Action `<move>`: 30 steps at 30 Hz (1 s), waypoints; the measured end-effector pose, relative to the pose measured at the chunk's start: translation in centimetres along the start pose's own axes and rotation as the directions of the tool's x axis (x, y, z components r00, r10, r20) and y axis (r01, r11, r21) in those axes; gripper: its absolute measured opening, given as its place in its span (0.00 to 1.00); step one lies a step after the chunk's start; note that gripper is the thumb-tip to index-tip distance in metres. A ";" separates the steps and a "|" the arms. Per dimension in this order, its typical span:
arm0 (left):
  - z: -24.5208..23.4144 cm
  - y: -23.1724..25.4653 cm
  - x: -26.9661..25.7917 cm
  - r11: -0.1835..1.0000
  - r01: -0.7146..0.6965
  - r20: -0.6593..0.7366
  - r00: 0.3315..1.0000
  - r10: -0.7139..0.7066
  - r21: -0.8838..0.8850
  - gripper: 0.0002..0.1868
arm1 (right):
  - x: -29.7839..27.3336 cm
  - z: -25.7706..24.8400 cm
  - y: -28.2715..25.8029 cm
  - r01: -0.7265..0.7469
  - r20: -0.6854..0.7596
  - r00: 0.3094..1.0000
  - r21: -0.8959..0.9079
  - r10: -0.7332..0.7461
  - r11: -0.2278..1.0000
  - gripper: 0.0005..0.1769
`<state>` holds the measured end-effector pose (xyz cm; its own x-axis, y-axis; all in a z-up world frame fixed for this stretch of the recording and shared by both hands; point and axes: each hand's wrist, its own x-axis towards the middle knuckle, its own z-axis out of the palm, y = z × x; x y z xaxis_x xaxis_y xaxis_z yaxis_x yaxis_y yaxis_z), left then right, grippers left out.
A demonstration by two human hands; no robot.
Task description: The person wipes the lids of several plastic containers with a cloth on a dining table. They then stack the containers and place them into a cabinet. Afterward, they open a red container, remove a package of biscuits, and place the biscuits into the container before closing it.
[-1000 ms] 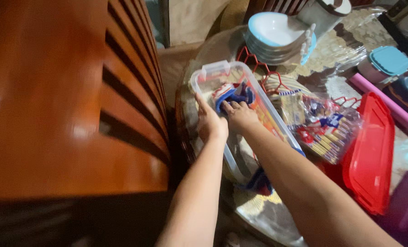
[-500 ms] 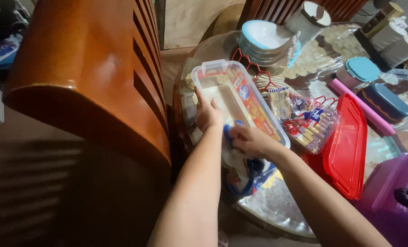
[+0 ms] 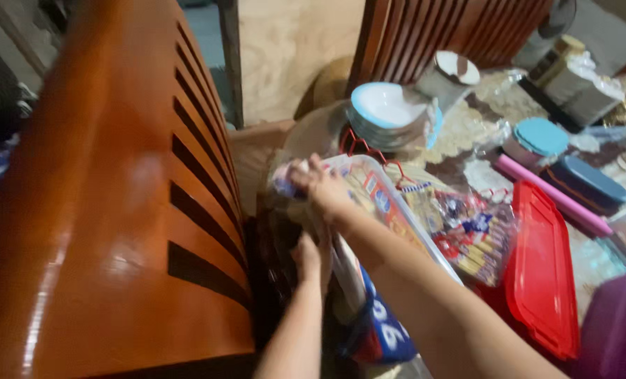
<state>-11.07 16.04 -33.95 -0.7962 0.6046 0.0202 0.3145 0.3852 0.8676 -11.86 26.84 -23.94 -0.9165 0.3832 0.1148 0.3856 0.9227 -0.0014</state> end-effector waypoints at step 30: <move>-4.7 8.6 -2.2 0.946 0.251 0.231 0.927 -0.295 0.204 0.31 | -10.8 8.5 5.8 -0.186 0.070 0.980 -0.023 0.188 0.982 0.32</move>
<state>-9.08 14.75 -24.20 -0.7119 0.6076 -0.3522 0.2035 0.6584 0.7246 -0.67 28.45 -33.62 -0.8330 0.5516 0.0426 0.5521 0.8338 0.0004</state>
